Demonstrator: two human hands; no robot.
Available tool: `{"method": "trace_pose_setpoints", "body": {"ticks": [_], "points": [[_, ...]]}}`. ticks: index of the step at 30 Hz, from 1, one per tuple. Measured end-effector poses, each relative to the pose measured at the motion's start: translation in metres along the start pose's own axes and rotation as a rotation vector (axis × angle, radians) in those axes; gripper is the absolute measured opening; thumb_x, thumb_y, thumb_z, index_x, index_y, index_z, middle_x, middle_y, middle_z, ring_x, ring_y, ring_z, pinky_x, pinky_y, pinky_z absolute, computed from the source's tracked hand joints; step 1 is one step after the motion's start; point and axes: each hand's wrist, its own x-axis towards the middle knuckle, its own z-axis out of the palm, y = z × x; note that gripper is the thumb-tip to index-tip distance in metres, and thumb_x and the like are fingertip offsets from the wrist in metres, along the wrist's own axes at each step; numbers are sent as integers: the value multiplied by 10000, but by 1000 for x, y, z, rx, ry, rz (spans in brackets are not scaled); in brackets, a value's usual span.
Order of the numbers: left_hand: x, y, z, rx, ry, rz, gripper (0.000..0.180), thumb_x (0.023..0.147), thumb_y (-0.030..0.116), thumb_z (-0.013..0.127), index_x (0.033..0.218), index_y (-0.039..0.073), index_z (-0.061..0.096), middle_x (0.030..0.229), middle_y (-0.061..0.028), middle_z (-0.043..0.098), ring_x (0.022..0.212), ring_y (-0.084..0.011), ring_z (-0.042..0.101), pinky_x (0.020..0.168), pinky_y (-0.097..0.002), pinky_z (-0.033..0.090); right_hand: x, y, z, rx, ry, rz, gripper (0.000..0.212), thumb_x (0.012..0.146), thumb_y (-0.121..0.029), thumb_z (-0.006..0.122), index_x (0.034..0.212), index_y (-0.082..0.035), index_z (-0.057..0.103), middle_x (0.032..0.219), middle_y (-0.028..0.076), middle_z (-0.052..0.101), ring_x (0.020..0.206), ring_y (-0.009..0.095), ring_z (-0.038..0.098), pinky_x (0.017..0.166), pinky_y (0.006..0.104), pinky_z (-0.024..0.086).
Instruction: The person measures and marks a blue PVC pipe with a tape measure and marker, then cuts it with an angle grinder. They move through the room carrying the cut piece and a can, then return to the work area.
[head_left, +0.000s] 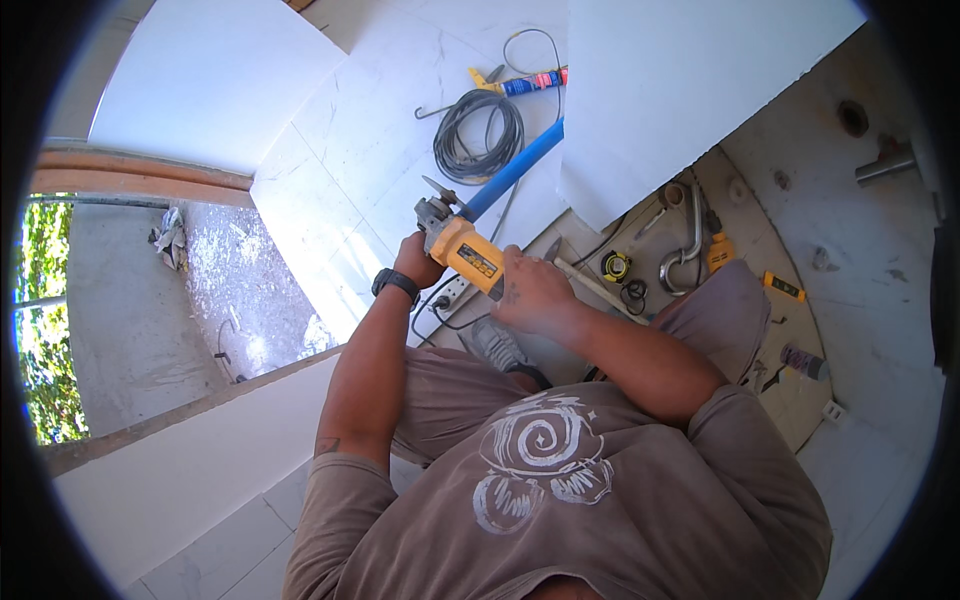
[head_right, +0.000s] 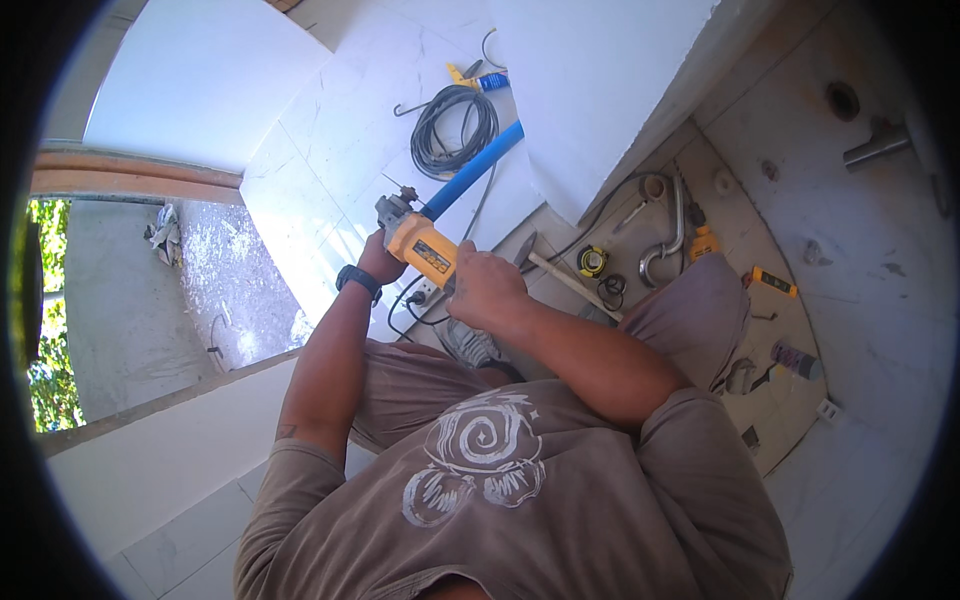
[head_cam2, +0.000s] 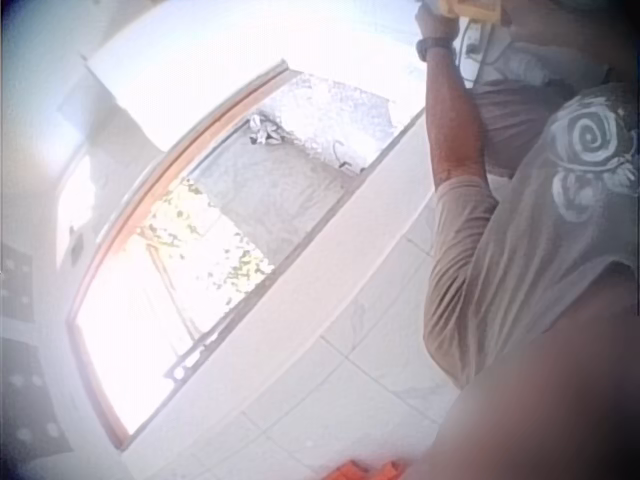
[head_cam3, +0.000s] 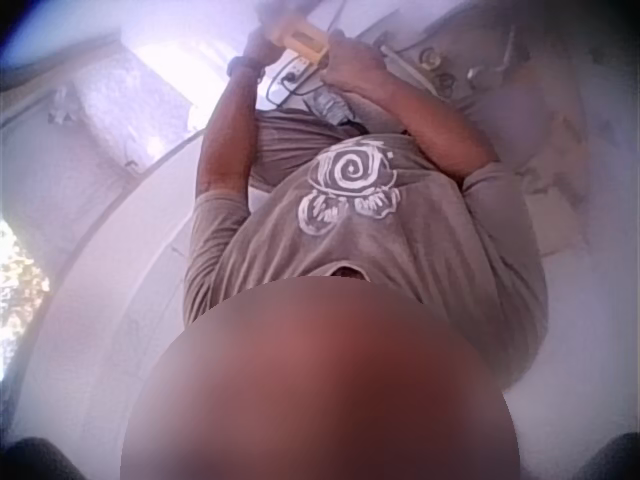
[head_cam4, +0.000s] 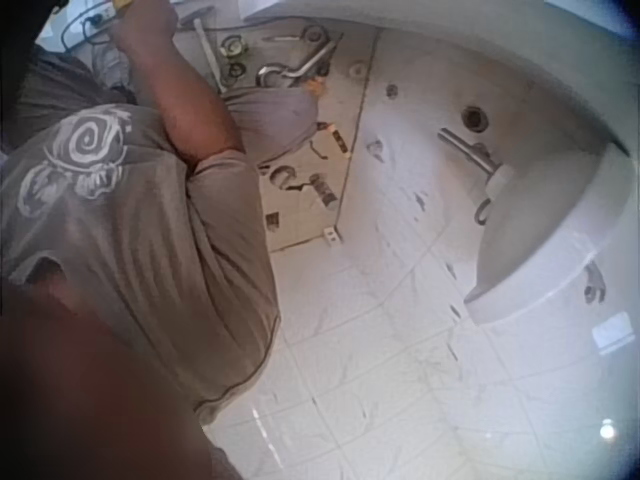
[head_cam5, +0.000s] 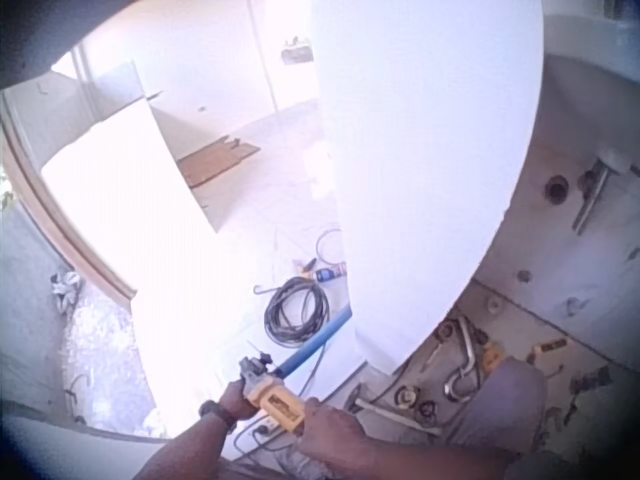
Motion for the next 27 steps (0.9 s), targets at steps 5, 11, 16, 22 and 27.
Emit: {"method": "trace_pose_setpoints", "body": {"ticks": [5,11,16,22,27], "points": [[0,2,0,8,13,10,414,835,326,788,1017,-36,702,1029,-274,718,999,-433,689,875,-450,554,-1,-3,-3,-4,-15,30,535,728,-191,763,1135,46,510,1004,249,709,976,404,717,849,464,582],[0,1,0,-22,-1,-12,418,835,321,790,1038,-32,698,1029,-276,719,1000,-432,692,873,-447,556,-1,-3,-2,-6,-10,25,533,729,-185,761,1138,46,510,1007,253,708,977,403,717,848,463,583],[0,1,0,-9,9,-23,409,837,309,787,1032,-38,693,1022,-277,719,993,-432,694,868,-448,558,0,-1,-1,21,-66,47,517,733,-226,727,1104,58,507,1032,275,690,1037,420,688,918,459,551],[-1,6,-1,-7,1,-31,410,835,310,790,1025,-39,692,1018,-274,720,990,-431,694,865,-450,559,-2,-3,-2,29,-52,59,531,732,-232,734,1107,63,501,1038,273,690,1056,410,683,923,455,549],[-2,13,-6,37,-27,-42,405,833,311,794,1016,-37,697,1022,-275,719,997,-431,693,868,-453,558,-4,-5,-3,15,-19,51,519,724,-161,753,1137,51,520,1010,252,713,982,399,720,854,458,583]]}}
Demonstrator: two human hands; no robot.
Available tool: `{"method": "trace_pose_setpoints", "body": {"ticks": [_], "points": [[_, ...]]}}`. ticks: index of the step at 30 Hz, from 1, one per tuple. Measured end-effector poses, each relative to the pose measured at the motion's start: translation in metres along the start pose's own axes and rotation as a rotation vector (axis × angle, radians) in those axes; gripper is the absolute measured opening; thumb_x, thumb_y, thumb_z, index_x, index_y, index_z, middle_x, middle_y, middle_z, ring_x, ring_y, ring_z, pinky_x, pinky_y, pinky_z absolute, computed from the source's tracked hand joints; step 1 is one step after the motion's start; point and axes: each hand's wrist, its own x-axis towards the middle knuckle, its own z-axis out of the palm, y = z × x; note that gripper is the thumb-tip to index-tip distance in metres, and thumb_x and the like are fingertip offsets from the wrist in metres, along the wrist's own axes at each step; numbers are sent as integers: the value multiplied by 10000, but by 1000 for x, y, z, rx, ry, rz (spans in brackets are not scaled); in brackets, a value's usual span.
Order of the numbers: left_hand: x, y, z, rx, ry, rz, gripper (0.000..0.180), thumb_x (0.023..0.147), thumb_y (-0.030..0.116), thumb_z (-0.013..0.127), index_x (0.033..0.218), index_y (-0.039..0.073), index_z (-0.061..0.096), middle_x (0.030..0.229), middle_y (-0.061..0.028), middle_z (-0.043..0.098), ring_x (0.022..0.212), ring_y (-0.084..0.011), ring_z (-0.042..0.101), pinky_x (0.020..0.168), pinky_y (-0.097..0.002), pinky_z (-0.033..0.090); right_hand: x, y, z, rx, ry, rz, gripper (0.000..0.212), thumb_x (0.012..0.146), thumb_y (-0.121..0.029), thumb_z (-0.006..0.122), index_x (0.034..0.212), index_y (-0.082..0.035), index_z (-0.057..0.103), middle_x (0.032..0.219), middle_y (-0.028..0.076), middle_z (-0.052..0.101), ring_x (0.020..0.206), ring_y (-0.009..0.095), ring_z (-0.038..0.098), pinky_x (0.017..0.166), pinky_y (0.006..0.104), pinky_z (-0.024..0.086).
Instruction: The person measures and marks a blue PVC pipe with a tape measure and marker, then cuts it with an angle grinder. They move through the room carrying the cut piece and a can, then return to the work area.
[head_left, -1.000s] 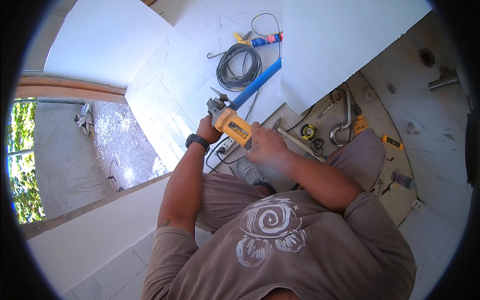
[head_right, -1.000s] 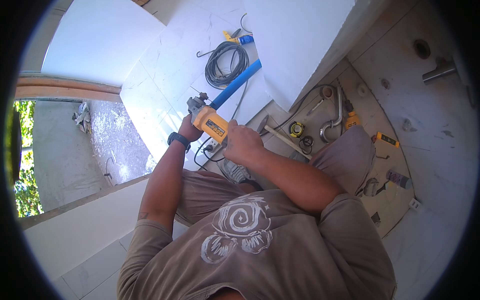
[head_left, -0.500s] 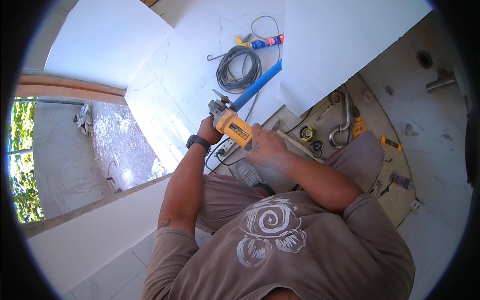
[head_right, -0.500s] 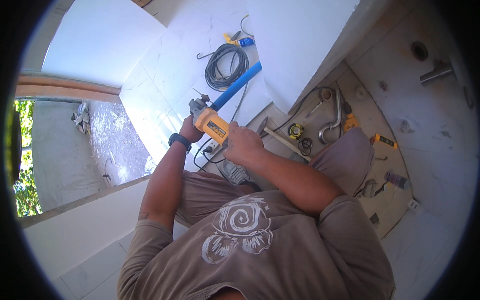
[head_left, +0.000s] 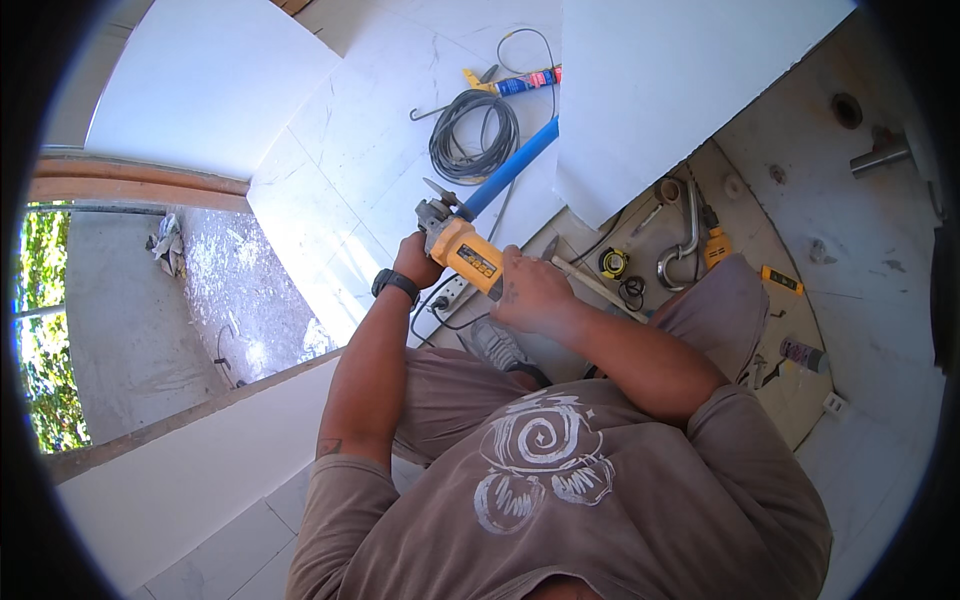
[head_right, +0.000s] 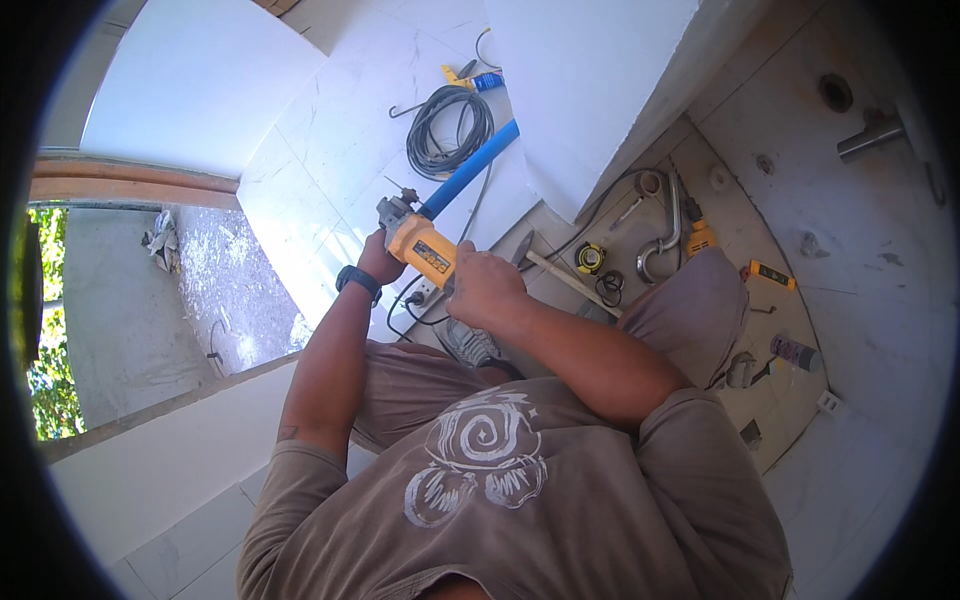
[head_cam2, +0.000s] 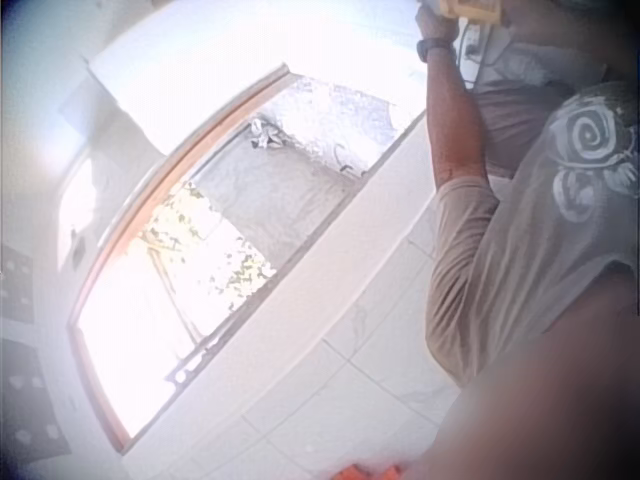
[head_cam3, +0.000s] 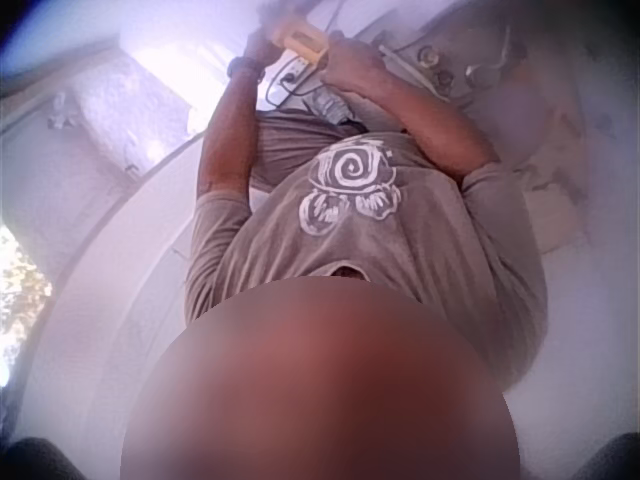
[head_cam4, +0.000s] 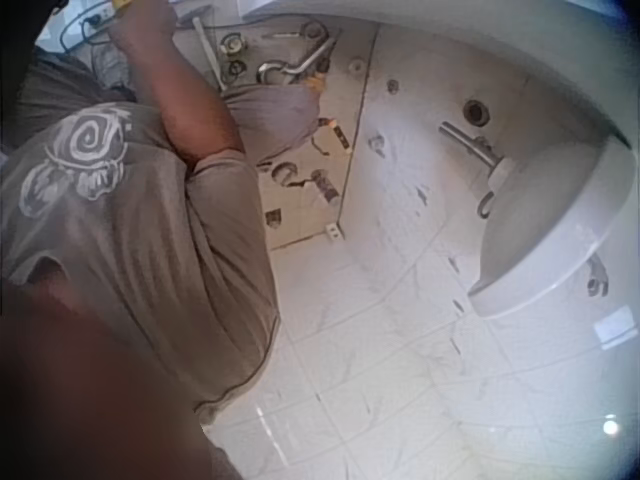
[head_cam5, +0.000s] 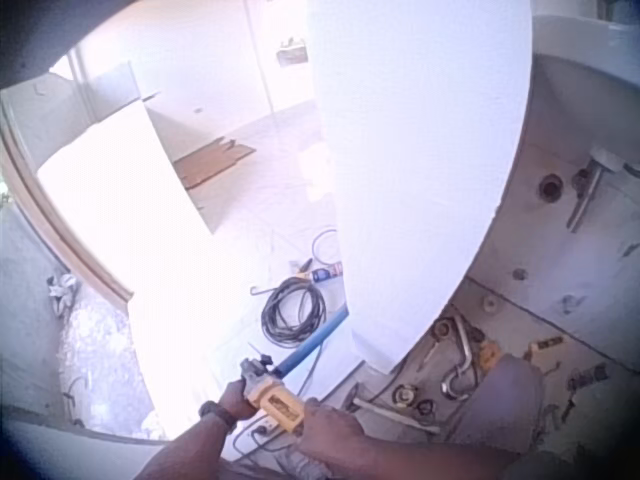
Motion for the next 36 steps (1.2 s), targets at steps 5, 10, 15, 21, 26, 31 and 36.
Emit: {"method": "trace_pose_setpoints", "body": {"ticks": [5,10,15,21,26,31,36], "points": [[-2,6,-3,-3,4,-40,372,833,289,794,1015,-24,708,1018,-272,720,999,-433,690,870,-457,558,0,0,-1,17,-32,12,537,724,-222,755,1112,56,508,1025,264,699,1019,409,700,896,457,562],[-3,9,-6,1,4,-28,352,827,258,798,1023,-21,711,1022,-270,721,999,-432,691,868,-456,559,-1,-1,-2,4,-16,18,516,732,-165,751,1140,52,521,1023,258,707,1011,399,712,877,460,577],[-3,10,-7,-20,-11,-7,326,823,230,794,1019,-18,715,1013,-274,720,987,-434,694,865,-461,560,-2,0,-2,-1,-21,9,521,734,-178,754,1136,56,519,1021,254,708,1012,396,712,880,455,576],[-5,13,-10,1,-9,-1,298,834,208,772,1025,-14,715,1019,-281,715,991,-447,686,869,-465,558,-3,2,-1,0,-19,2,522,735,-186,755,1132,53,516,1013,254,709,1001,395,716,876,446,579],[-8,20,-14,1,-5,-23,287,845,200,757,1030,-14,715,1024,-280,714,993,-452,683,872,-466,556,-3,2,-2,0,-21,6,521,730,-182,754,1131,51,516,1009,255,710,1002,393,717,875,441,580],[-8,22,-16,10,-29,1,289,841,189,758,1040,-15,714,1033,-277,714,998,-453,680,873,-466,554,-2,2,-2,-12,-37,21,522,729,-177,748,1136,54,516,1012,256,710,1011,391,716,879,439,579],[-7,20,-16,13,-29,17,282,840,179,755,1038,-17,714,1033,-282,712,999,-454,679,877,-466,552,-1,4,1,-15,-29,17,516,729,-172,744,1131,59,518,1011,259,711,998,397,719,872,445,581]]}}
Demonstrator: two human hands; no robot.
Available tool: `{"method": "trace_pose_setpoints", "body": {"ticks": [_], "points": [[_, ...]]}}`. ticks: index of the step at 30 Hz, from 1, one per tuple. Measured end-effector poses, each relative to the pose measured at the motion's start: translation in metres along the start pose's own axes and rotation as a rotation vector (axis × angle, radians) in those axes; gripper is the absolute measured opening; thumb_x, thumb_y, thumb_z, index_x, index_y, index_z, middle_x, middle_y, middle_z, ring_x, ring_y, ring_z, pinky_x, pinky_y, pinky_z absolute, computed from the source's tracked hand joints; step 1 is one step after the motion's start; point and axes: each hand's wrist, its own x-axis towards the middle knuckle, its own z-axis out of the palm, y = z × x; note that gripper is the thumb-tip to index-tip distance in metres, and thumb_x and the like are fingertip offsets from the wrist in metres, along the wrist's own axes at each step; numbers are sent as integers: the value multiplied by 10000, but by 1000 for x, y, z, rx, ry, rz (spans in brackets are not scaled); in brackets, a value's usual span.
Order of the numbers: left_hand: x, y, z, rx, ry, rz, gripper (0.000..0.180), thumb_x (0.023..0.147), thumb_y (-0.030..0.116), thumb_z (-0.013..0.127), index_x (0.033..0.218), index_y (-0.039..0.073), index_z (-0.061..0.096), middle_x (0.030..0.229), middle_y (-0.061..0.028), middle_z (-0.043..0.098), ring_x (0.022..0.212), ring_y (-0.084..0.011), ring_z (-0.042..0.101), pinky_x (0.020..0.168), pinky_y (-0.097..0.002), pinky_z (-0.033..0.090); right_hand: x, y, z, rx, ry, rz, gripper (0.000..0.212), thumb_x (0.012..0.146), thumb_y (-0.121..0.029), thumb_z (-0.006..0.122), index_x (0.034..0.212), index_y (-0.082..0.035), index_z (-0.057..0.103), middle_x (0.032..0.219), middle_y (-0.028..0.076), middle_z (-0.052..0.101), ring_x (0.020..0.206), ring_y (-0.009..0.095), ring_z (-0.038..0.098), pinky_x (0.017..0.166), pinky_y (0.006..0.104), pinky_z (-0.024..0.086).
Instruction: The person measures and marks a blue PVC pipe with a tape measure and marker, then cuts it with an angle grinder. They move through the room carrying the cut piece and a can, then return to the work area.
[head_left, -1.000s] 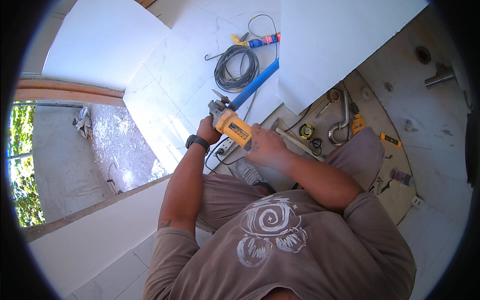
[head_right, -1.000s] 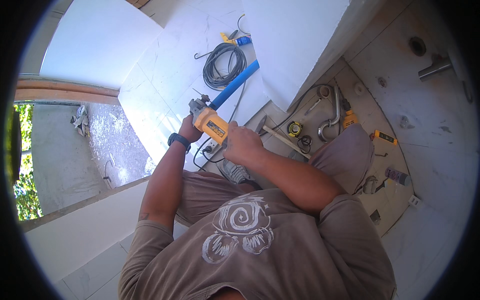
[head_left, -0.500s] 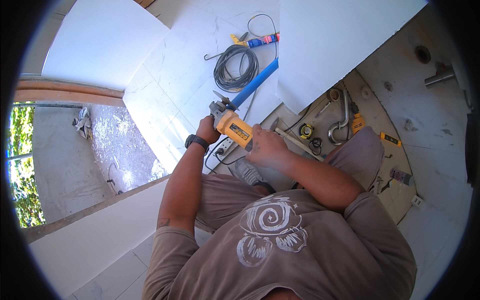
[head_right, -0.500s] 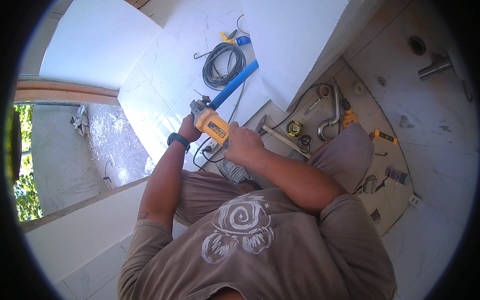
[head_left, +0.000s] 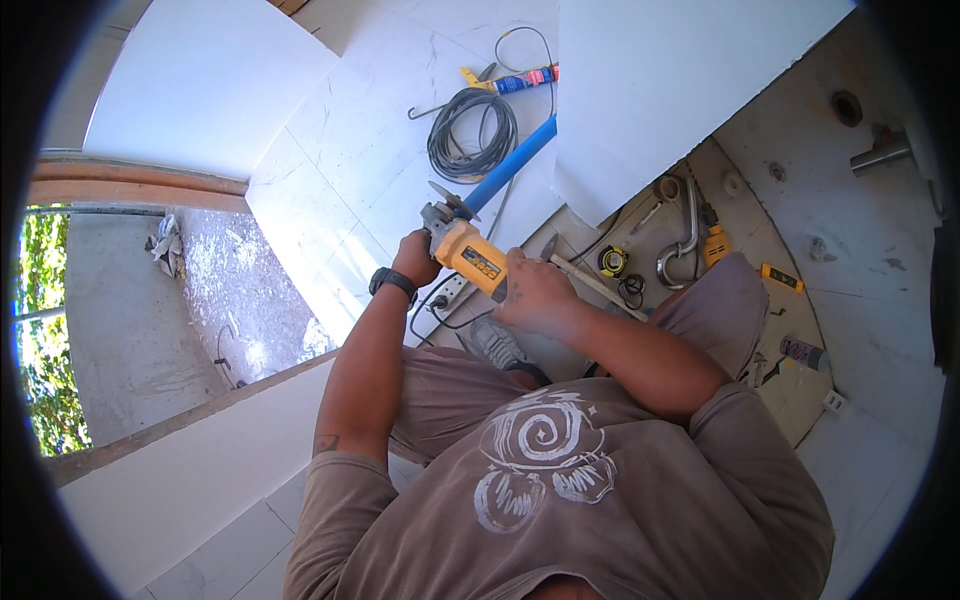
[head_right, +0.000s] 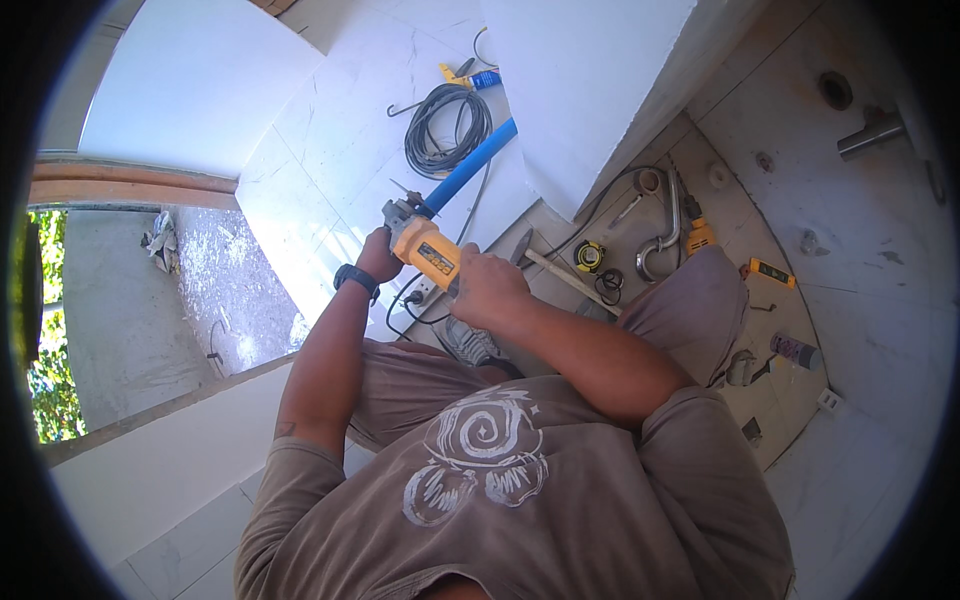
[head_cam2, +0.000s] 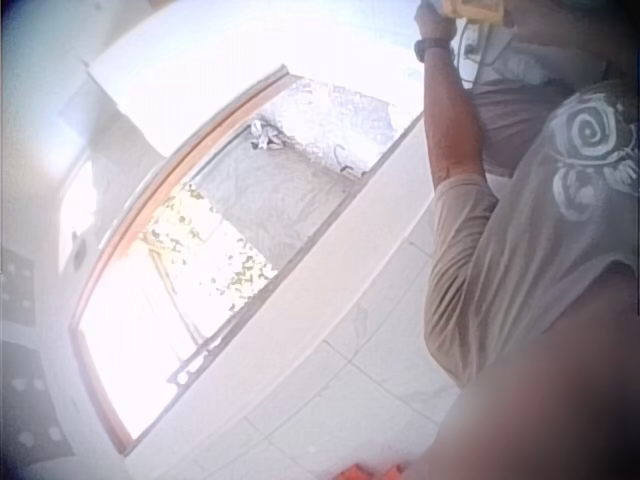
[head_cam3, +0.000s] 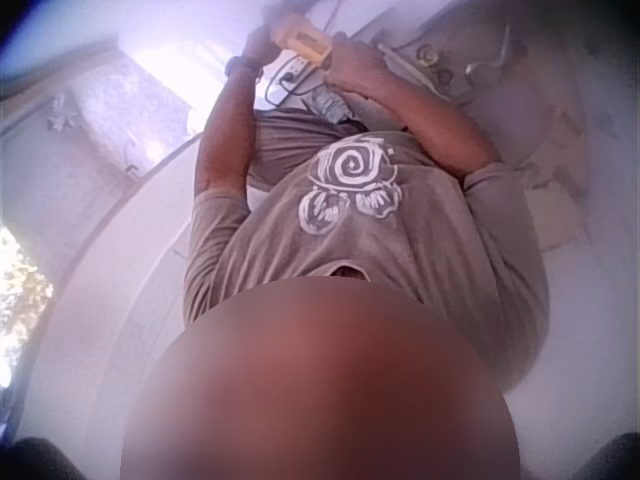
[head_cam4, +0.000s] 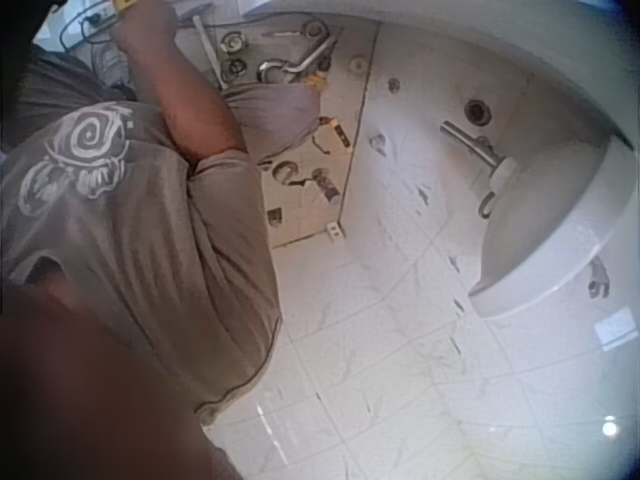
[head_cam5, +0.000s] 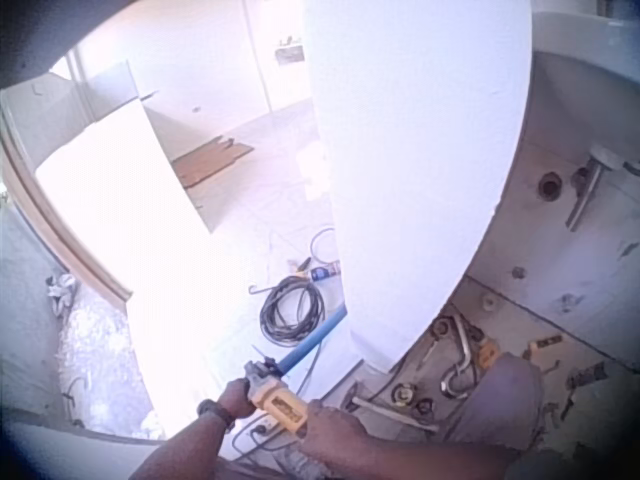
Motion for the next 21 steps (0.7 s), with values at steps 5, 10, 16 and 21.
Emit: {"method": "trace_pose_setpoints", "body": {"ticks": [5,10,16,21], "points": [[-1,1,-1,-6,-5,-9,278,837,174,754,1034,-17,715,1023,-283,713,1000,-452,680,879,-467,552,0,2,1,6,8,-8,514,732,-176,744,1126,64,519,1009,265,710,992,400,719,870,450,581],[-1,2,-3,37,3,25,268,840,173,749,1025,-18,714,1015,-284,713,993,-452,681,875,-469,553,0,2,2,2,2,5,520,729,-184,748,1125,63,520,1009,267,708,995,400,718,871,449,582],[3,-5,-1,24,-15,42,254,855,183,737,1007,-20,712,1018,-281,714,996,-454,680,882,-469,552,-2,4,4,14,24,-4,518,721,-184,748,1120,51,518,1001,260,708,991,398,716,871,448,580],[14,-32,16,18,-4,112,286,872,225,739,1060,14,701,1061,-248,720,1029,-430,680,882,-448,555,-8,3,0,15,49,-53,503,731,-176,751,1114,38,505,989,245,702,968,393,715,858,455,577]]}}
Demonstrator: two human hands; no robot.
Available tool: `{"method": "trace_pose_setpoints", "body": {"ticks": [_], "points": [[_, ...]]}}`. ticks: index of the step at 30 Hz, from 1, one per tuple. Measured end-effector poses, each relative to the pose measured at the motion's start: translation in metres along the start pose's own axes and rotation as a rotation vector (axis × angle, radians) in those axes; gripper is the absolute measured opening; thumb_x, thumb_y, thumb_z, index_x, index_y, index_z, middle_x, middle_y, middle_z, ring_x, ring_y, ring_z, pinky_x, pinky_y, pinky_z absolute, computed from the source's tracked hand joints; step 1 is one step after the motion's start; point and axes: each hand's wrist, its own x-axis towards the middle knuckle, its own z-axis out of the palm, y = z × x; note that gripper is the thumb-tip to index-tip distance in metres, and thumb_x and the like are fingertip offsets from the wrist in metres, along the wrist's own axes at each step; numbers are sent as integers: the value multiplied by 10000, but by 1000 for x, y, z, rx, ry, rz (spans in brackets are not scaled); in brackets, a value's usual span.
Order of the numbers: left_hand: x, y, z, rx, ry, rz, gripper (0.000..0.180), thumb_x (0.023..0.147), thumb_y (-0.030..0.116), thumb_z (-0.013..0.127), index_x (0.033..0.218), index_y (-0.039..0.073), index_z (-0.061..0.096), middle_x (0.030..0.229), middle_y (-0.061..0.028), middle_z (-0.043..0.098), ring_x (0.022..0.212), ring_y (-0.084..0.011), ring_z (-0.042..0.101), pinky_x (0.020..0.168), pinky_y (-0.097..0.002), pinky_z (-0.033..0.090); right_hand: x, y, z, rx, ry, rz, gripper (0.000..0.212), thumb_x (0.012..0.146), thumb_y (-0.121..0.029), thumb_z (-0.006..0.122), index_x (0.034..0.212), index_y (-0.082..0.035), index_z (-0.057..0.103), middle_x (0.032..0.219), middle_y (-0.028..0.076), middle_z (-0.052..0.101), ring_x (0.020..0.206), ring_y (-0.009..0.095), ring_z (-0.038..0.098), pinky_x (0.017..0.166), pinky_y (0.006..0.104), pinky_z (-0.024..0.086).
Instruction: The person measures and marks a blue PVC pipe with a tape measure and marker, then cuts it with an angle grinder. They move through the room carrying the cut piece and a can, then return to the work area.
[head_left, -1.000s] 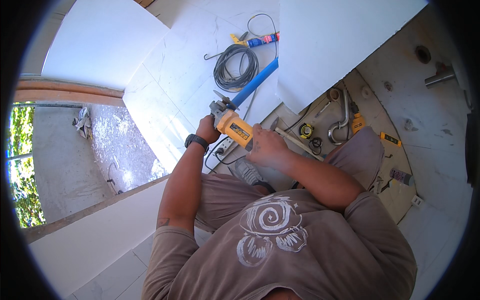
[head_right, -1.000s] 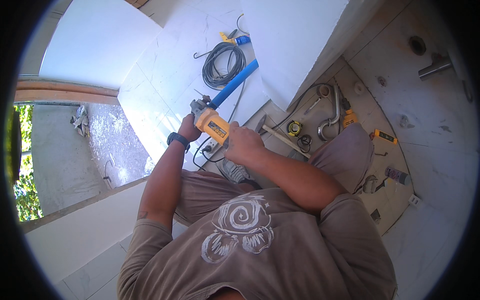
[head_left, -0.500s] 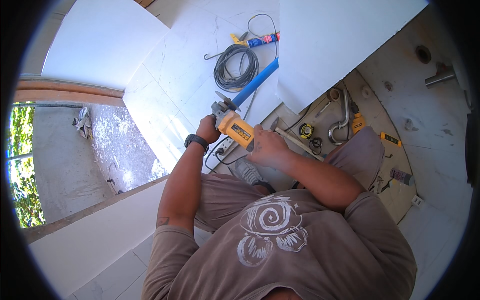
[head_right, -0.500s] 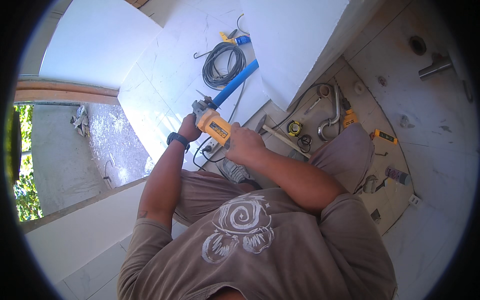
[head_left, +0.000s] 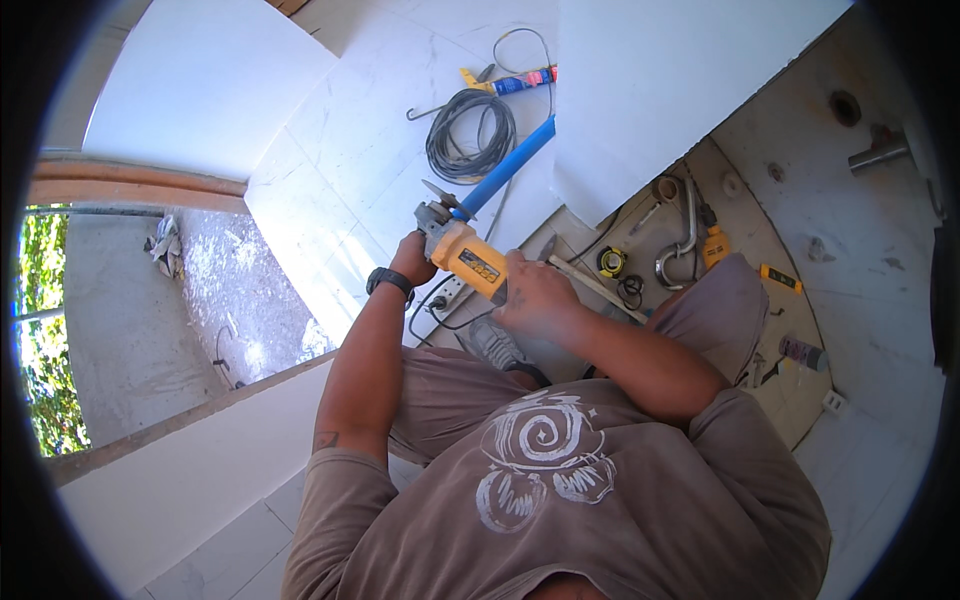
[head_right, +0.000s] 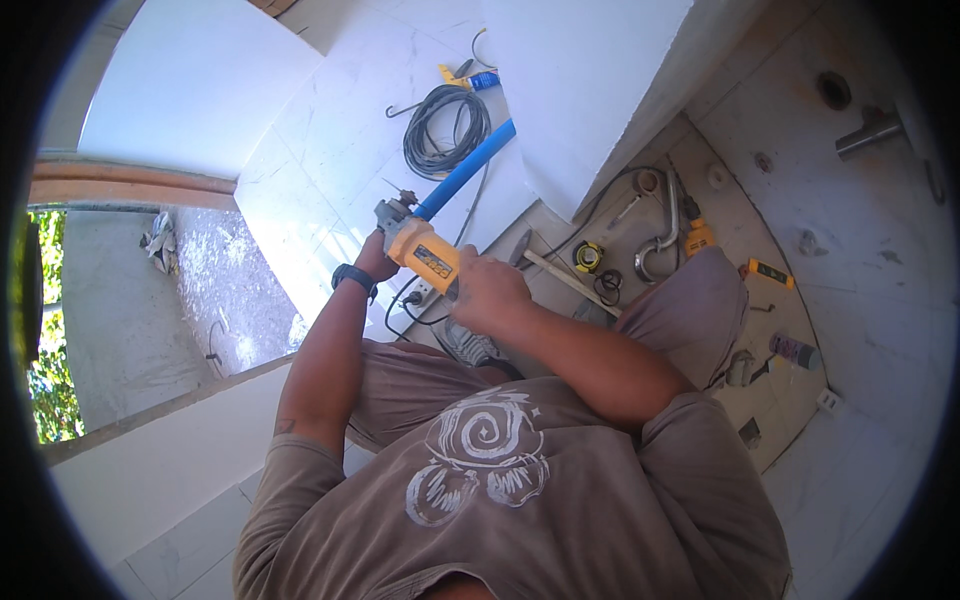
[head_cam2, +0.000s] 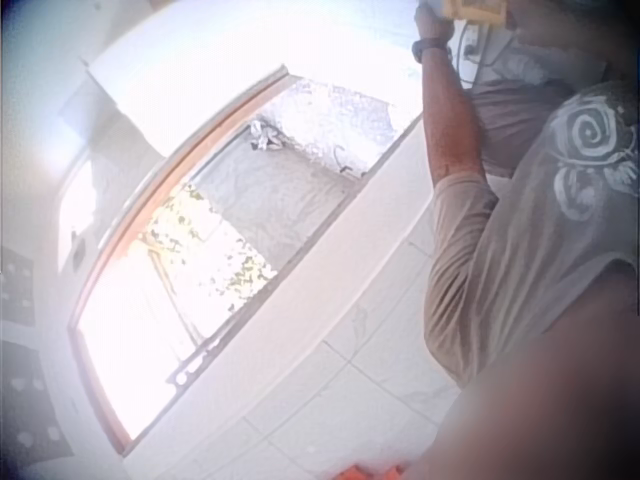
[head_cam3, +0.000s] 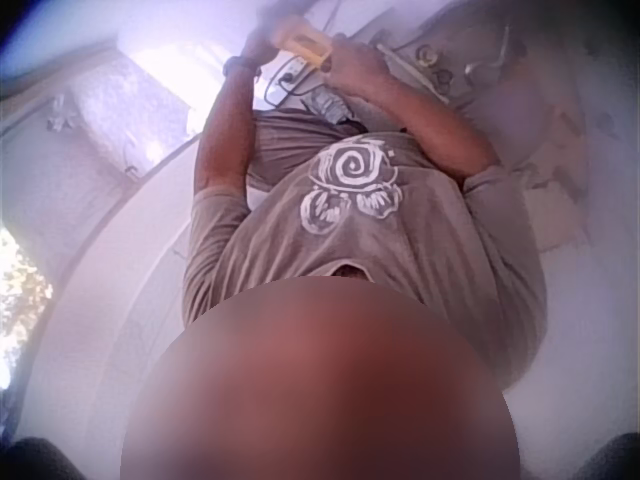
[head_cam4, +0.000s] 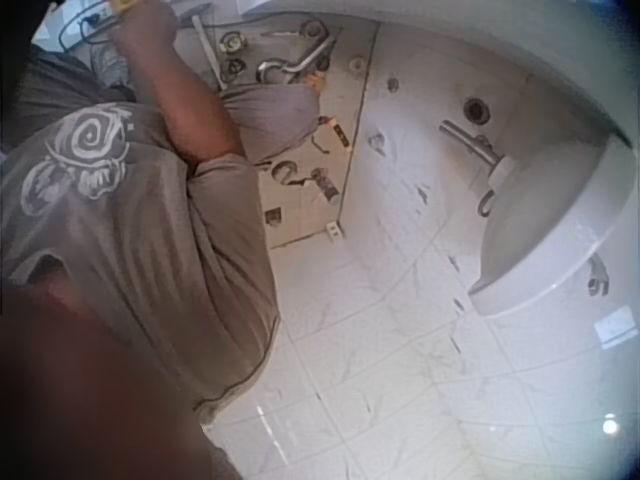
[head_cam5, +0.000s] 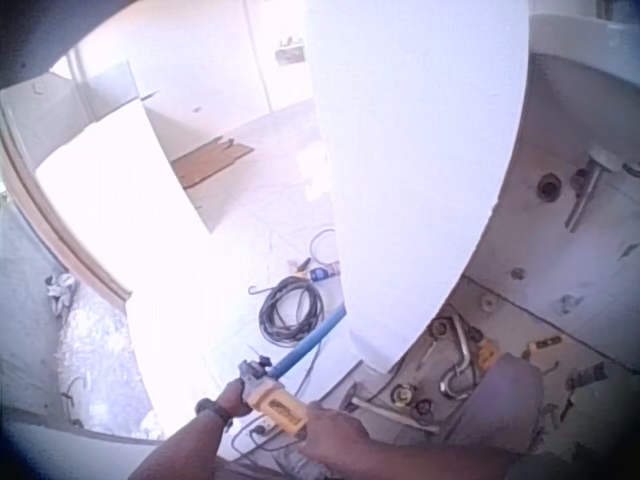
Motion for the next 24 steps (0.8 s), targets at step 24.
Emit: {"method": "trace_pose_setpoints", "body": {"ticks": [24], "points": [[13,-29,21,-87,84,-13,387,845,237,782,1112,-22,677,1089,-267,713,1050,-427,681,891,-441,551,6,-3,-1,-20,0,-5,546,733,-236,771,1115,27,484,991,232,694,967,382,712,845,448,581]]}}
